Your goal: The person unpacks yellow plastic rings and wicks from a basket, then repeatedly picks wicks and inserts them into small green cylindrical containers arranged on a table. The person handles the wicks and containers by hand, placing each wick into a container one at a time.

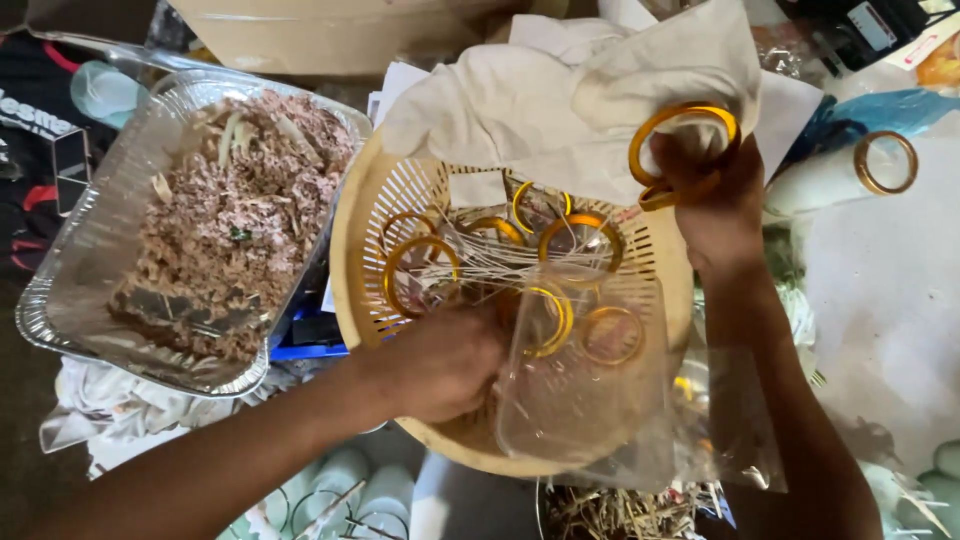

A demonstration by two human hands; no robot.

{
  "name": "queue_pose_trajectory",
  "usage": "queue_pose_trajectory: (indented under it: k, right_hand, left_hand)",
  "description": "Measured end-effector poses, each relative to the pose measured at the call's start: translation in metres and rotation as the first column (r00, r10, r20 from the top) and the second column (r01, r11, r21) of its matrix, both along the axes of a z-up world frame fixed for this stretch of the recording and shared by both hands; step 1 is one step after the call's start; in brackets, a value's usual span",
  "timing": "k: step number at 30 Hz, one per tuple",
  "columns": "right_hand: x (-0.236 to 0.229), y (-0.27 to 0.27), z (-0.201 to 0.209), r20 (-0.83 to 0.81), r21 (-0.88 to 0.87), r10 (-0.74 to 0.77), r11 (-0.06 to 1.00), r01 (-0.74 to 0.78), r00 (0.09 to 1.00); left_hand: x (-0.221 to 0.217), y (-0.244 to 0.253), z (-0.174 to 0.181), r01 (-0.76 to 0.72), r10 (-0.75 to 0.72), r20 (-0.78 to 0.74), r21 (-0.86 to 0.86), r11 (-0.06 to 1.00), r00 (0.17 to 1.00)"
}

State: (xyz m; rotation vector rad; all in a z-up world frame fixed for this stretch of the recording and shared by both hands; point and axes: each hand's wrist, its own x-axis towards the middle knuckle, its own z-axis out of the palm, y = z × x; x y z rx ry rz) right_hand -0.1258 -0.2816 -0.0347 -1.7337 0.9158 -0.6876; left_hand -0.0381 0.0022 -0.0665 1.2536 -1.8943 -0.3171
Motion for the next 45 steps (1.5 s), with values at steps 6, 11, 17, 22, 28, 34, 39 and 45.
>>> queue_pose_trajectory:
  k: [6, 11, 17, 22, 28, 34, 39, 45]
  right_hand:
    - [0.009, -0.006, -0.007, -0.034, 0.030, -0.050, 0.998, 0.051, 0.998]
    - [0.008, -0.003, -0.002, -0.037, 0.013, -0.013, 1.000, 0.013, 0.999]
    - [0.005, -0.016, -0.010, -0.084, -0.039, 0.033, 0.999, -0.036, 0.996]
    - [0.007, -0.004, -0.001, -0.074, -0.039, 0.032, 0.999, -0.035, 0.997]
    - [0.000, -0.012, -0.011, -0.049, -0.081, 0.027, 0.996, -0.031, 0.998]
    - [0.010, 0.008, 0.012, -0.042, -0.101, 0.059, 0.993, -0.063, 0.997]
    - [0.003, -0.004, -0.007, -0.012, -0.120, 0.021, 0.993, -0.023, 1.000]
    - [-0.004, -0.006, -0.009, 0.011, -0.169, 0.066, 0.984, -0.064, 0.998]
  left_hand:
    - [0.049, -0.002, 0.015, 0.073, -0.055, -0.082, 0.234, 0.969, 0.995]
    - [0.084, -0.066, 0.027, -0.470, 0.371, 0.305, 0.387, 0.793, 0.877]
    - [0.093, -0.112, -0.024, -0.621, 0.348, 0.618, 0.298, 0.725, 0.704]
    - [0.115, -0.094, 0.020, -0.613, 0.425, 0.453, 0.450, 0.650, 0.784]
    - [0.111, -0.092, 0.023, -0.402, 0.402, 0.160, 0.656, 0.639, 0.901]
    - [0.085, -0.120, -0.035, -0.638, 0.339, 0.567, 0.489, 0.595, 0.751]
    - [0.079, -0.125, -0.056, -0.620, 0.335, 0.525, 0.606, 0.499, 0.782]
    - [0.093, -0.113, -0.001, -0.516, 0.317, 0.408, 0.685, 0.515, 0.857]
